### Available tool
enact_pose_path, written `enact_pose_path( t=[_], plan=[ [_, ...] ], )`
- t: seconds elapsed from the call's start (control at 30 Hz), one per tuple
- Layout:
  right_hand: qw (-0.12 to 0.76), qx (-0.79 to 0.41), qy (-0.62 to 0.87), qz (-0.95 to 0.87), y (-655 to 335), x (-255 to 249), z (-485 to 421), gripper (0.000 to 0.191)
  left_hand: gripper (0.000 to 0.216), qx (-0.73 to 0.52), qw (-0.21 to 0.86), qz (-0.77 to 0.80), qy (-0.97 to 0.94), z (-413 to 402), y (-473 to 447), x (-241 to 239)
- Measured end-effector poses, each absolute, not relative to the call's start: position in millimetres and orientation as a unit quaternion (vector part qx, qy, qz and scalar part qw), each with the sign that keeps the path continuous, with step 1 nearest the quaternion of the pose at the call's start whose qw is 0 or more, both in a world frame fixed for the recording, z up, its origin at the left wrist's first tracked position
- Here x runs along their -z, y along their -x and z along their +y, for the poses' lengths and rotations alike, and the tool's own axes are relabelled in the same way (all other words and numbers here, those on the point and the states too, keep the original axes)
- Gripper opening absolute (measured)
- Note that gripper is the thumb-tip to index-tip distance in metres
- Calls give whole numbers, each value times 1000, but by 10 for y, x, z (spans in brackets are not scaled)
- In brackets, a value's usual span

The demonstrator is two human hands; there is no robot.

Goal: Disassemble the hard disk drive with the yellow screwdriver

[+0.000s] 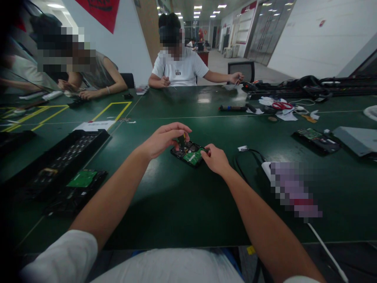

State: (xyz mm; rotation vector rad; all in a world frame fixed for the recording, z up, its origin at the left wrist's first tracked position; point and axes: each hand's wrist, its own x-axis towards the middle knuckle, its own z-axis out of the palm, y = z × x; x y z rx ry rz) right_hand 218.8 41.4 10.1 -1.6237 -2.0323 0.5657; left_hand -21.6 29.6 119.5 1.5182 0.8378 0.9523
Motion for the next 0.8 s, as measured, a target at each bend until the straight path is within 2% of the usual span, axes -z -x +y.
enact_pose_path(
  t=[0.23, 0.5, 0.8],
  plan=[
    [236, -205, 592, -743, -2205, -70, 436, 31, 14, -421, 597, 332, -596, 278, 189, -1195],
    [235, -209, 591, -743, -2202, -77, 428, 29, 22, -422, 542, 364, -629, 294, 233, -1206],
    [237, -208, 589, -744, -2207, -66, 434, 30, 16, -440, 582, 345, -589, 316, 218, -1182]
  ],
)
